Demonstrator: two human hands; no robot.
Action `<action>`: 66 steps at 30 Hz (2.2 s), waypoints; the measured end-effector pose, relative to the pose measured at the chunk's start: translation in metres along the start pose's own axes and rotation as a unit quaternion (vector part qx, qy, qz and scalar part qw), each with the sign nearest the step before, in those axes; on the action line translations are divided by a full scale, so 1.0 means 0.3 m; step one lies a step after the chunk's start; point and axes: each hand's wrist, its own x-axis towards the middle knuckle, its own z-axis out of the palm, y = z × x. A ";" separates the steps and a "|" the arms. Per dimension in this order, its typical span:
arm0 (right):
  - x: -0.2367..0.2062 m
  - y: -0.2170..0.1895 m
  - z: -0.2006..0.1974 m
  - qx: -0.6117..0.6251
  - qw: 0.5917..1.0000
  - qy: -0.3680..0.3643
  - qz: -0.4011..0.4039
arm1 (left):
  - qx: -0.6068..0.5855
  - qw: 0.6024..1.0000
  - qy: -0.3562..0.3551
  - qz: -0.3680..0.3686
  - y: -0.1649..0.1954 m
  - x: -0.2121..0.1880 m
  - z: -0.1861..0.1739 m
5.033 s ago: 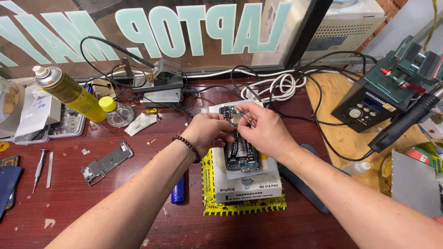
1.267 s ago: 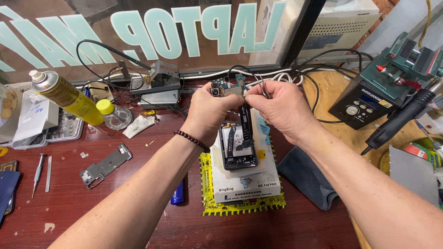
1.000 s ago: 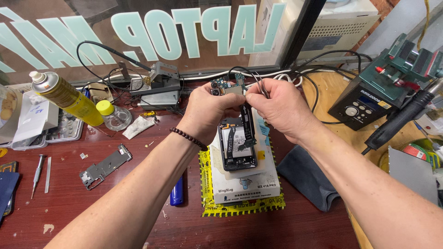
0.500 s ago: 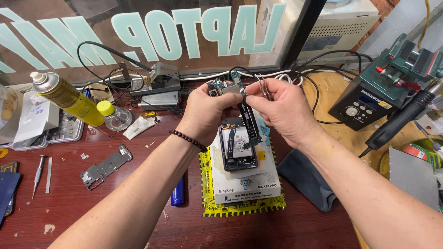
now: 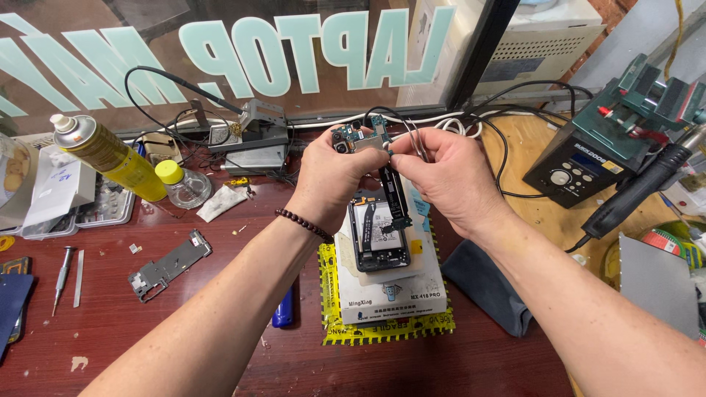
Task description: The person disassembles a smartphone on a workbench, using a screwdriver and tweezers to remove screws and lift internal components. They detach the motherboard and camera module from the chassis, placing removed parts on the table.
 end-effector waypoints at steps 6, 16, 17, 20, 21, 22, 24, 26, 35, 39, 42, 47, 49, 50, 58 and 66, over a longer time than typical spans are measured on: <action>0.010 0.000 -0.003 -0.020 1.000 -0.002 0.023 | 0.035 0.999 0.020 0.004 0.004 -0.004 0.004; 0.032 0.007 -0.021 -0.095 0.995 -0.007 -0.043 | -0.004 0.999 -0.034 0.002 -0.002 0.010 -0.019; 0.031 0.007 -0.021 -0.088 0.995 -0.006 -0.037 | -0.020 0.999 -0.039 -0.002 -0.007 0.009 -0.022; 0.029 0.005 -0.015 -0.065 0.998 -0.005 -0.019 | -0.077 0.995 -0.052 -0.018 -0.023 0.014 -0.022; 0.030 0.003 -0.012 -0.057 0.998 -0.004 -0.016 | -0.097 0.993 -0.058 -0.024 -0.027 0.017 -0.023; 0.030 -0.001 -0.013 -0.050 0.999 0.000 -0.012 | -0.104 0.992 -0.063 -0.032 -0.030 0.020 -0.024; 0.031 -0.011 -0.017 -0.050 0.999 -0.002 -0.005 | -0.120 0.989 -0.071 -0.049 -0.034 0.021 -0.029; 0.036 -0.018 -0.014 -0.043 0.999 -0.010 0.005 | -0.137 0.988 -0.053 -0.055 -0.033 0.027 -0.028; 0.040 -0.030 -0.017 -0.053 0.999 -0.009 0.007 | -0.130 0.990 -0.048 -0.035 -0.030 0.026 -0.025; 0.025 -0.029 -0.024 -0.020 0.999 -0.029 0.017 | -0.122 0.991 -0.042 -0.023 -0.028 0.032 -0.029; 0.015 -0.024 -0.019 -0.001 0.999 -0.026 0.025 | -0.131 0.990 -0.058 -0.014 -0.027 0.034 -0.028; 0.006 -0.015 -0.015 0.006 1.000 -0.007 0.027 | -0.103 0.993 -0.041 -0.027 -0.022 0.025 -0.020; 0.007 -0.012 -0.017 -0.008 1.000 -0.003 0.028 | -0.085 0.995 -0.037 -0.026 -0.017 0.022 -0.017; 0.007 -0.011 -0.019 -0.009 1.000 -0.002 0.028 | -0.074 0.996 -0.034 -0.024 -0.015 0.020 -0.015; 0.008 -0.004 -0.021 -0.016 1.000 -0.004 0.026 | -0.035 0.999 -0.022 -0.014 -0.014 0.015 -0.009; 0.008 -0.014 -0.021 -0.046 0.999 0.001 0.027 | -0.029 0.999 -0.027 0.003 -0.025 0.017 -0.011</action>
